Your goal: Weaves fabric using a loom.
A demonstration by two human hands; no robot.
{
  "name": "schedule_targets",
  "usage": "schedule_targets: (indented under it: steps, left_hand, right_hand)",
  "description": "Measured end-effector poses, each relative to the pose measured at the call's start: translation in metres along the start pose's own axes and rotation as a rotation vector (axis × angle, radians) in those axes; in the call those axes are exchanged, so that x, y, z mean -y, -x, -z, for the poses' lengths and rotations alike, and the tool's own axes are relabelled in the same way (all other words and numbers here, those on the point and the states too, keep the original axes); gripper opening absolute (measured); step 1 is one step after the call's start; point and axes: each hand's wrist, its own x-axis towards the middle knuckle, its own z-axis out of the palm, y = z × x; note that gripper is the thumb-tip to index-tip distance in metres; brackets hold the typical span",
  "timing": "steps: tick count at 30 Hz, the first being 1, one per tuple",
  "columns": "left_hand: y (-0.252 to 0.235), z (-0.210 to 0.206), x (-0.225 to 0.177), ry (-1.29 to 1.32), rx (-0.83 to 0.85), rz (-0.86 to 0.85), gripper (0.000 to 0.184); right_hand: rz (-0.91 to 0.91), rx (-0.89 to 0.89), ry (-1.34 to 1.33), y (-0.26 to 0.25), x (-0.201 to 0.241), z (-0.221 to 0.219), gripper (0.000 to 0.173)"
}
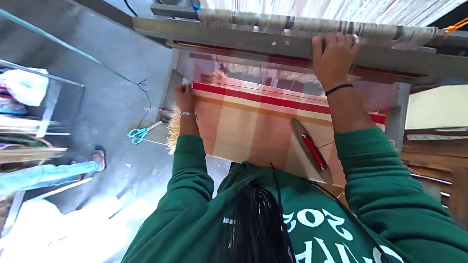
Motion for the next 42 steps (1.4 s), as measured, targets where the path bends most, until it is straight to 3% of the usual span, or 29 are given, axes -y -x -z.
schedule_targets:
  steps: [4,10,12,14,17,20,29,42]
  left_hand:
    - [0.002,-0.002,0.003,0.033,-0.018,0.037,0.043]
    - [0.039,0.006,-0.001,0.046,-0.190,-0.028,0.043]
    - [0.072,0.004,-0.005,0.008,-0.232,-0.087,0.046]
    - [0.110,-0.001,-0.004,-0.074,-0.145,-0.181,0.051]
    - [0.164,-0.027,0.018,-0.110,-0.062,-0.403,0.049]
    - [0.197,-0.047,0.044,-0.168,-0.062,-0.505,0.048]
    - [0.202,-0.057,0.052,-0.296,-0.101,-0.502,0.049]
    - [0.201,-0.060,0.053,-0.358,-0.050,-0.514,0.050]
  right_hand:
    - [-0.009,0.077,-0.003,0.037,0.007,0.010,0.073]
    - [0.050,0.100,-0.004,0.147,0.017,0.018,0.065]
    - [0.027,0.073,0.016,0.144,0.018,0.014,0.066]
    - [-0.017,0.046,0.055,0.128,0.020,0.005,0.069]
    - [-0.015,0.052,0.066,0.114,0.020,0.004,0.071]
    - [-0.014,0.074,0.051,0.105,0.017,0.005,0.076]
    - [-0.037,0.229,0.034,0.124,0.018,0.021,0.081]
    - [-0.049,0.439,-0.062,0.112,0.012,0.041,0.073]
